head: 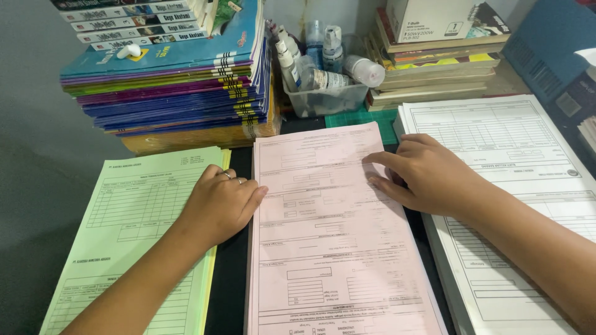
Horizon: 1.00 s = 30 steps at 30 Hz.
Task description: Sorting and organizing various printed forms and documents into folders
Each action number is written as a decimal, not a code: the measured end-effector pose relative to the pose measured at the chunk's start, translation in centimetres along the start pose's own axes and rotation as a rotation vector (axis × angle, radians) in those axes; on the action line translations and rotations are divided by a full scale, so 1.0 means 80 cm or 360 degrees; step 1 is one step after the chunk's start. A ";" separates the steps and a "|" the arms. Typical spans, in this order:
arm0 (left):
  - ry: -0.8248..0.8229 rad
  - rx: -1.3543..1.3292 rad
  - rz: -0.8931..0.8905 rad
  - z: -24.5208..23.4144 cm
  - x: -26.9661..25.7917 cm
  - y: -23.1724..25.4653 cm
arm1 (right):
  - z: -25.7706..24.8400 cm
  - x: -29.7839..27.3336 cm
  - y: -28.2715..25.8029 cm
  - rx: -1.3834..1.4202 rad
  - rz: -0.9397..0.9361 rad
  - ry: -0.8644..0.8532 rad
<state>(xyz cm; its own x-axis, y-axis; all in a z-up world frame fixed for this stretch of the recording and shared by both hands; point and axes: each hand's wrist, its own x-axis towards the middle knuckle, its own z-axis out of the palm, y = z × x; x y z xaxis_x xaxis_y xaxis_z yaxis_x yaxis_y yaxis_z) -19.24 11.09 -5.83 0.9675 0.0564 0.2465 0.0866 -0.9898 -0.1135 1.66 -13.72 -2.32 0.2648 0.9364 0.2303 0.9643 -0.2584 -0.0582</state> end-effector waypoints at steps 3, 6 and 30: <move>0.0034 0.0013 0.0015 0.007 -0.002 -0.002 | 0.001 0.000 0.001 0.0070 0.0008 -0.0019; 0.0078 0.0033 -0.0006 0.007 -0.003 0.000 | -0.002 0.000 -0.001 0.0061 -0.0054 0.0056; -0.0476 -0.0255 -0.0097 -0.031 0.003 0.006 | -0.014 -0.002 -0.009 0.0291 0.0059 0.0012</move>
<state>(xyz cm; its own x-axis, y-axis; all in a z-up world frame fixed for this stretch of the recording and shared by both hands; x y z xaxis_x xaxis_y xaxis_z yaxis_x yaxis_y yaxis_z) -19.52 10.30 -3.47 0.9906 0.1283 -0.0477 0.1307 -0.9901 0.0510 0.92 -13.94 -1.23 0.3010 0.9250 0.2319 0.9388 -0.2448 -0.2423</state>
